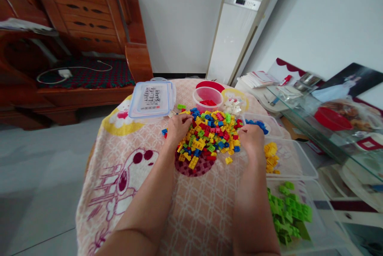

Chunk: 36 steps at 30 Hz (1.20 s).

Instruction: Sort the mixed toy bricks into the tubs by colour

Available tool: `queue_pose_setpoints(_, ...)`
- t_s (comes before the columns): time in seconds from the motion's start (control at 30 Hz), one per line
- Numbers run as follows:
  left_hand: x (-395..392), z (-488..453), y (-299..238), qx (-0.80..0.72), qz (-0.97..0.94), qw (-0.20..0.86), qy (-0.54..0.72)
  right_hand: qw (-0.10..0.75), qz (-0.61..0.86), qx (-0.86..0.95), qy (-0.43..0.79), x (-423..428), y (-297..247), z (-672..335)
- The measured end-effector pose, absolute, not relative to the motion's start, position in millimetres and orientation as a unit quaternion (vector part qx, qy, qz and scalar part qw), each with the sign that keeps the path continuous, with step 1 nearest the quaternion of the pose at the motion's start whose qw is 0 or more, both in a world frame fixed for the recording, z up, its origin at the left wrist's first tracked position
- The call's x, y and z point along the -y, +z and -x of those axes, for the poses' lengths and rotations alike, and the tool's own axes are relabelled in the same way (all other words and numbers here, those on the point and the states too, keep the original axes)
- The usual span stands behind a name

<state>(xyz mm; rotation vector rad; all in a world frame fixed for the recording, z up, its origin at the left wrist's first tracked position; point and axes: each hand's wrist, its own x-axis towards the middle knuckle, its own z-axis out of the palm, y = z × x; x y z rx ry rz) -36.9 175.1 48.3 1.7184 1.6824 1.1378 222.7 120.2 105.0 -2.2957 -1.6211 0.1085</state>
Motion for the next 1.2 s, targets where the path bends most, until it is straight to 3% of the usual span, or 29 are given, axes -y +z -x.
queue_pose_setpoints(0.13, -174.2, 37.1, 49.8, -0.613, -0.626, 0.245, 0.416, -0.001, 0.812, 0.574, 0.102, -114.8, 108.9, -219.2)
queue_pose_setpoints(0.27, -174.1, 37.5, 51.2, -0.606, -0.626, 0.257, 0.417, -0.061, 0.807, 0.577, 0.109, -117.1, 102.4, -216.9)
queue_pose_setpoints(0.5, -176.3, 38.0, 47.1, -0.601, -0.624, 0.266, 0.422, -0.026, 0.819, 0.570, 0.064, -119.6, 94.4, -219.5)
queue_pose_setpoints(0.83, -175.6, 38.2, 48.7, -0.607, -0.628, 0.262, 0.411, -0.047, 0.799, 0.595, 0.067, -117.3, 91.9, -216.0)
queue_pose_setpoints(1.2, -174.5, 38.4, 49.1, -0.609, -0.625, 0.260, 0.414, 0.155, 0.840, 0.520, -0.001, -117.9, 105.7, -223.5)
